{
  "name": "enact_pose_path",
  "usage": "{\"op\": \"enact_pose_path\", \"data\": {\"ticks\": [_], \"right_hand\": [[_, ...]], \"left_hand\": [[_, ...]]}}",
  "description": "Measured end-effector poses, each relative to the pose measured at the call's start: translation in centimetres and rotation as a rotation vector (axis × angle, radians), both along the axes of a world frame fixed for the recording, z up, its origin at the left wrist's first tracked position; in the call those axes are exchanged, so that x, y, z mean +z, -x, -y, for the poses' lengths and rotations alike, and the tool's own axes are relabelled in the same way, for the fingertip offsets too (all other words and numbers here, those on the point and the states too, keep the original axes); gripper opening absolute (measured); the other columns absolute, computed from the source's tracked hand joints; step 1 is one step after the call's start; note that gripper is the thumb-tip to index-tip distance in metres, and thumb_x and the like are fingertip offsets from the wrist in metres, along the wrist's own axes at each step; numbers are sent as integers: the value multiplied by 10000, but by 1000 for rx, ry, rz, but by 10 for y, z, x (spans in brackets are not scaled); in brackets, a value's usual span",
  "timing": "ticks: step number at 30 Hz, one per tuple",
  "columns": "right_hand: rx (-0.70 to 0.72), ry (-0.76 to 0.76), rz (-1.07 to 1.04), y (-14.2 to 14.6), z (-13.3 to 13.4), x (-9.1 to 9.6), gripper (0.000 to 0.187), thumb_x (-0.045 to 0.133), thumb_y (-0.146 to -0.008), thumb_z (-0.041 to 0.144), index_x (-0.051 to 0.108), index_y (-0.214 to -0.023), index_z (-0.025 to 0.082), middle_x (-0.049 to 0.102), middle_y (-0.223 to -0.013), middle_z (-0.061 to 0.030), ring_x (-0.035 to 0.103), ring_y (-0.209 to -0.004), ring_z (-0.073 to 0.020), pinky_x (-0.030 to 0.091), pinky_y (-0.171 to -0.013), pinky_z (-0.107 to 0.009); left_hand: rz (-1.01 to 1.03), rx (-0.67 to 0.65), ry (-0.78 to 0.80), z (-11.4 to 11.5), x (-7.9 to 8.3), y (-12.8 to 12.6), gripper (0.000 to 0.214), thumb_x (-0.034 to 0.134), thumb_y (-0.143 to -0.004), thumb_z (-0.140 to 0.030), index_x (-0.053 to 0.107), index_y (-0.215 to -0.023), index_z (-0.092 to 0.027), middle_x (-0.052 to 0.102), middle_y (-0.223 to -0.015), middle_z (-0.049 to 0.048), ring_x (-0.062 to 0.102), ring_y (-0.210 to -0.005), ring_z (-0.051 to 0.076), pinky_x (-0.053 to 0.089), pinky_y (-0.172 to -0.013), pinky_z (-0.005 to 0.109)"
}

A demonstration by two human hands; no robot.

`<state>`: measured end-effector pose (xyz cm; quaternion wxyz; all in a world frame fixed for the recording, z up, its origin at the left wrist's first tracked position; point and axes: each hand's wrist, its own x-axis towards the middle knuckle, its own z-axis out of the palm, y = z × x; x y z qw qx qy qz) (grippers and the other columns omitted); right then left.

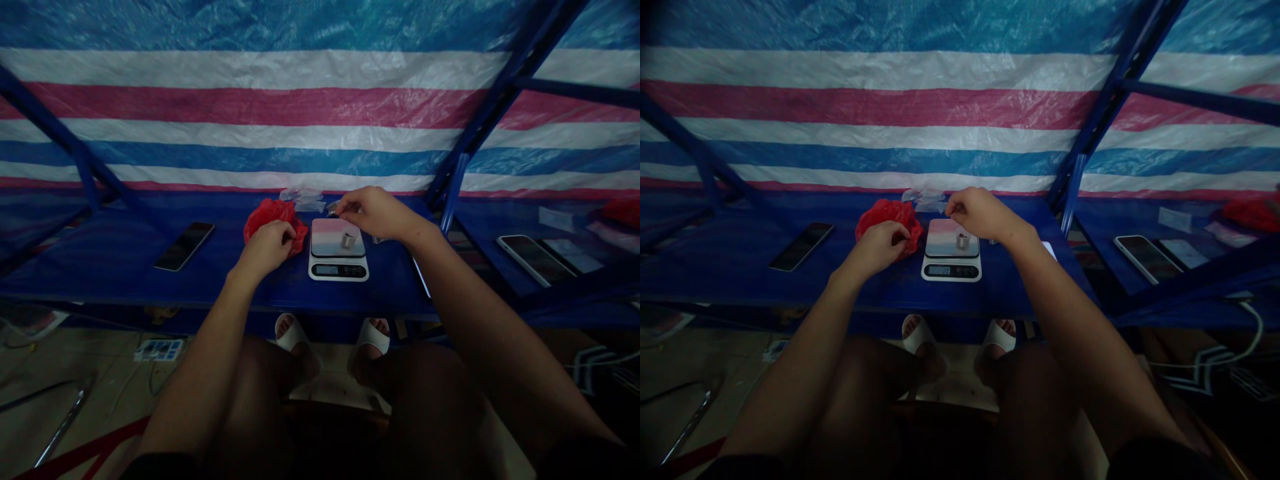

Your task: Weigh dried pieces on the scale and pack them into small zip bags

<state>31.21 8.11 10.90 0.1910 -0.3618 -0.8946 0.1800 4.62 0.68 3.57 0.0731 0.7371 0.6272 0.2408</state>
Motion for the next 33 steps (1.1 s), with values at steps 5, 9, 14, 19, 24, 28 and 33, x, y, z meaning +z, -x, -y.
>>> {"op": "enact_pose_path", "data": {"ticks": [5, 9, 14, 19, 24, 28, 33], "right_hand": [[201, -81, 31, 66, 19, -8, 401, 541, -939, 22, 861, -1143, 150, 858, -1218, -131, 768, -1083, -239, 533, -968, -331], [259, -45, 311, 114, 24, -27, 368, 572, -958, 42, 858, -1170, 134, 857, -1201, -169, 788, -995, -242, 522, -821, -321], [169, -131, 371, 113, 17, -30, 374, 555, -1010, 96, 833, -1253, 150, 835, -1258, -190, 775, -1049, -272, 518, -834, -346], [92, -211, 295, 88, 10, -15, 396, 525, -994, 62, 817, -1251, 133, 824, -1295, -181, 746, -1123, -271, 513, -912, -354], [40, -181, 430, 82, 14, -13, 330, 572, -965, 111, 856, -1133, 125, 847, -1158, -203, 775, -1015, -300, 511, -841, -385], [36, -153, 313, 82, 17, -15, 355, 559, -968, 114, 844, -1178, 144, 849, -1190, -168, 763, -1032, -274, 504, -880, -373], [5, -180, 116, 78, 11, -13, 352, 563, -976, 127, 829, -1207, 146, 842, -1199, -131, 739, -1082, -255, 494, -972, -356]], "left_hand": [[-9, 35, 74, 7, 5, 4, 291, 684, -920, -149, 794, -1189, -163, 829, -1203, 145, 788, -1091, 306, 616, -969, 418], [-115, 103, 86, 13, 8, 14, 311, 541, -956, -88, 791, -1134, -136, 825, -1191, 187, 783, -1121, 329, 607, -989, 437], [-208, 122, 135, 19, 5, 31, 452, 535, -921, -74, 784, -1298, -100, 784, -1348, 225, 751, -1246, 377, 596, -1100, 501], [-262, 100, 87, 23, 7, 27, 537, 554, -902, -81, 773, -1391, -110, 743, -1466, 201, 688, -1381, 377, 529, -1224, 510], [-249, -52, 34, 20, 10, 4, 276, 715, -986, -393, 832, -1088, -166, 815, -1249, 158, 733, -1230, 355, 560, -1134, 482], [-275, 53, 78, 15, 8, -3, 212, 692, -1023, -336, 773, -911, -175, 816, -1043, 151, 750, -1042, 328, 564, -937, 428], [-43, 301, -108, 10, 11, 3, 251, 579, -1089, -332, 722, -946, -184, 777, -906, 98, 710, -842, 258, 493, -785, 366]]}}
